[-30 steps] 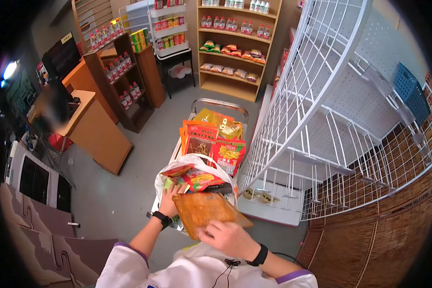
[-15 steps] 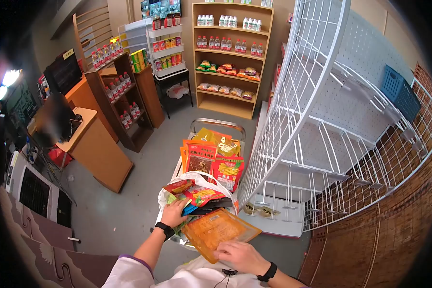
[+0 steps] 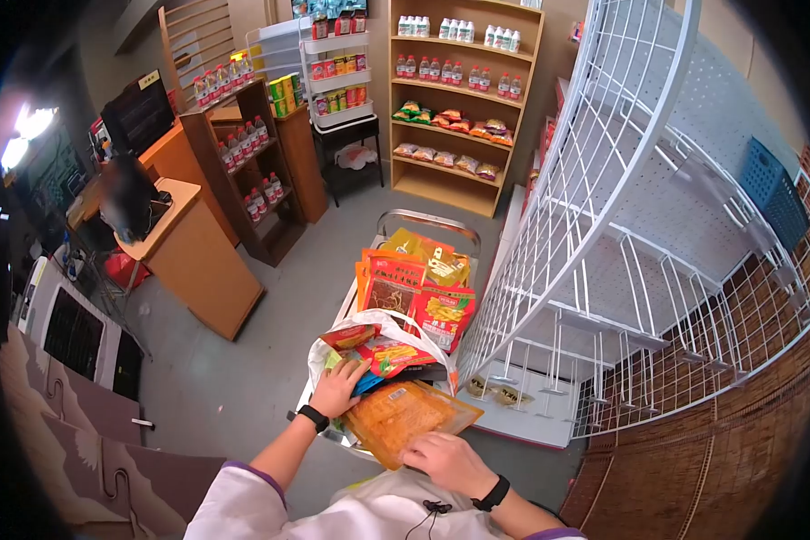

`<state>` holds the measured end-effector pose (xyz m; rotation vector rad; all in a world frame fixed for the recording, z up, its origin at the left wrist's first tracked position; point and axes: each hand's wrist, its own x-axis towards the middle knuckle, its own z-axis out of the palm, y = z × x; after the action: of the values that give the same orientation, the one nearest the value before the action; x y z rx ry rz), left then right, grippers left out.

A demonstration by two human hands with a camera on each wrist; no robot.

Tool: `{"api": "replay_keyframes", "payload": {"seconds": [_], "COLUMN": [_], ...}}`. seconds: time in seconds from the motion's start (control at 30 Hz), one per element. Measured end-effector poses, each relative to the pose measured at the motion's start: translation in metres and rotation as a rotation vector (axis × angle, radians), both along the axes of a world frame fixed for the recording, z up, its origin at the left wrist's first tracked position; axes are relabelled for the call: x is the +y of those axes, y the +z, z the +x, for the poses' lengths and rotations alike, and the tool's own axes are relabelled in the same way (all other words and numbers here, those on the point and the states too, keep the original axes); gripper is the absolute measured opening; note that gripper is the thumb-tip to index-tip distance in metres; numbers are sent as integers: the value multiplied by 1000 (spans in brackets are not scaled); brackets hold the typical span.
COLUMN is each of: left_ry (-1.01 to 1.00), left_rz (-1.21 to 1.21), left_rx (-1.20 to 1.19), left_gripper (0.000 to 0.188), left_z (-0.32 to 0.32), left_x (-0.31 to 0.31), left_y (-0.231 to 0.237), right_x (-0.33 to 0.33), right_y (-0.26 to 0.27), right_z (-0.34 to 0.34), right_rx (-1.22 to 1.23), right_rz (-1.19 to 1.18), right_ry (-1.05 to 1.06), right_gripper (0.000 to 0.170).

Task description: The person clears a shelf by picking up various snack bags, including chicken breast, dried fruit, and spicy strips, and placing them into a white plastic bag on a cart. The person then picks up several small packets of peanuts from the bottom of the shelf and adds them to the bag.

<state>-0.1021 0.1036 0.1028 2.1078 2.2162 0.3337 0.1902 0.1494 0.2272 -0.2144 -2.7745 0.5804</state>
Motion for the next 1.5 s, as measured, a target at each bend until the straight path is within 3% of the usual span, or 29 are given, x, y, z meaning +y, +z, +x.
{"api": "replay_keyframes", "payload": {"seconds": [0.37,0.43,0.5,0.67,0.77,0.83,0.93,1.03,1.13,1.17,1.4,1.5], "left_ry": [-13,1,6,6,-14,-86,-200,-240,-251,-259,-250,-250], "left_rz": [-19,-2,-3,9,4,44,50,26,19,18,2,8], "left_rx": [41,-41,-67,-139,-84,179,194,233,284,284,246,236], "left_gripper": [87,87,87,87,81,72,67,64,62,61,58,58], "left_z": [4,2,1,-1,1,6,15,13,8,7,6,7], "left_x": [0,-1,-1,-2,-3,-4,-3,-3,-2,-2,-2,-3], "left_y": [6,6,6,4,6,8,6,6,6,5,-3,0], "right_x": [24,26,32,28,26,23,20,18,13,10,12,21], "right_y": [-15,-19,-20,-9,-13,-17,-12,-8,-9,-14,-30,-38], "right_z": [6,7,9,-4,-6,-5,-12,-21,-29,-32,-20,-2], "right_rx": [34,55,122,82,71,56,78,145,135,137,24,-153], "right_rz": [71,56,66,92,111,121,118,100,50,-21,-181,-227], "right_ry": [-48,-48,-221,-255,-289,-383,-428,-381,-192,-169,-152,-182], "right_gripper": [22,23,25,26,26,25,26,30,28,35,41,56]}}
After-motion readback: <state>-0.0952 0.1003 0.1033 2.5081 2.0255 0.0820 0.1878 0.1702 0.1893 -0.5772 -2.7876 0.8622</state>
